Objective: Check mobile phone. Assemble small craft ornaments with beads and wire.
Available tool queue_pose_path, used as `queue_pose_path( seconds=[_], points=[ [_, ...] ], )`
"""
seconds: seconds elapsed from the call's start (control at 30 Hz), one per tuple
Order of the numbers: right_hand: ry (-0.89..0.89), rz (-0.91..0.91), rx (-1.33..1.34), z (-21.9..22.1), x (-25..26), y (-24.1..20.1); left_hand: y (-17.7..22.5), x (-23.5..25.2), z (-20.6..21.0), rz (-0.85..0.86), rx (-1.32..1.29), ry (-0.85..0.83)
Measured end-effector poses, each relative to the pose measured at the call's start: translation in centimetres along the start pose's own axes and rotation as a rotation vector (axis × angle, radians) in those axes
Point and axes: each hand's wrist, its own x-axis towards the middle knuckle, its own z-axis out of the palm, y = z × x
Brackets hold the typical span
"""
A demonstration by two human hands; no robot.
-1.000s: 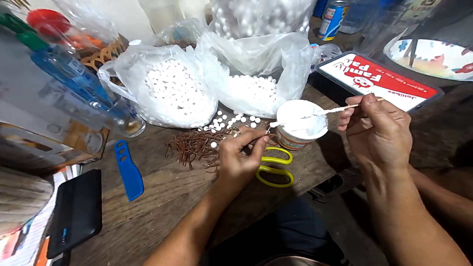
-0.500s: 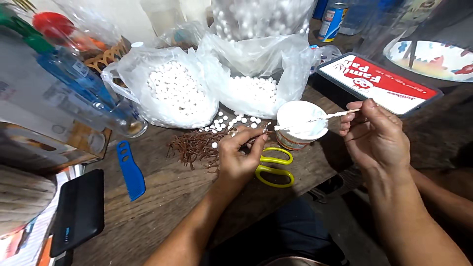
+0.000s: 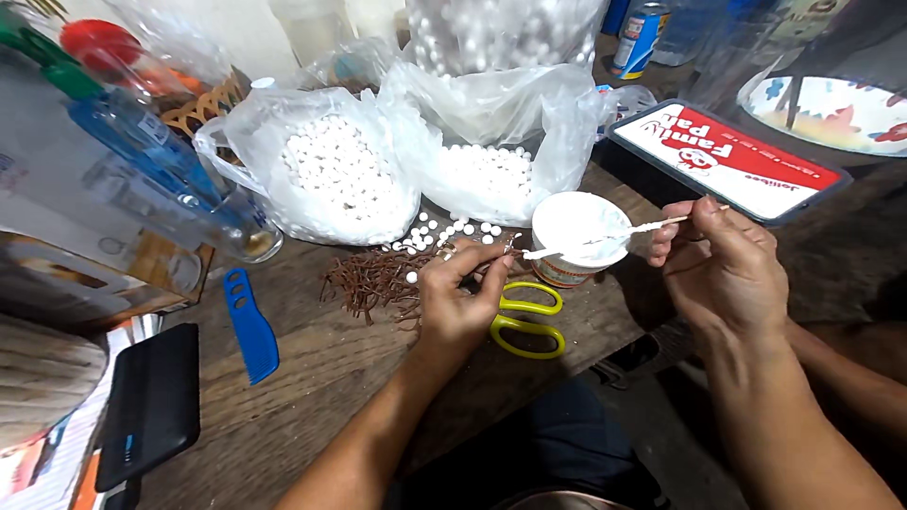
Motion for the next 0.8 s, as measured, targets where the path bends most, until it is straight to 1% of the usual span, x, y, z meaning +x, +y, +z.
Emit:
queue_pose_path(
  seconds=[0.33, 0.53, 0.67, 0.73, 0.8],
  points=[
    [0.007, 0.003, 0.014, 0.0, -0.2, 0.1, 0.0, -0.1, 0.0, -0.007, 0.013, 0.005],
    [0.016, 0.061, 0.066, -0.1, 0.0, -0.2, -0.1, 0.0, 0.1, 0.011, 0.031, 0.006],
    [0.062, 0.096, 0.099, -0.5, 0.3, -0.2, 0.0, -0.1, 0.1, -0.002, 0.02, 0.008],
    [0.105, 0.065, 0.058, -1.1, 0.6, -0.3, -0.1, -0.1, 0.0, -0.001, 0.025, 0.004],
    [0.139, -0.037, -0.055, -1.5, 1.0, -0.2, -0.2, 0.0, -0.2, 0.001, 0.035, 0.003]
  ],
)
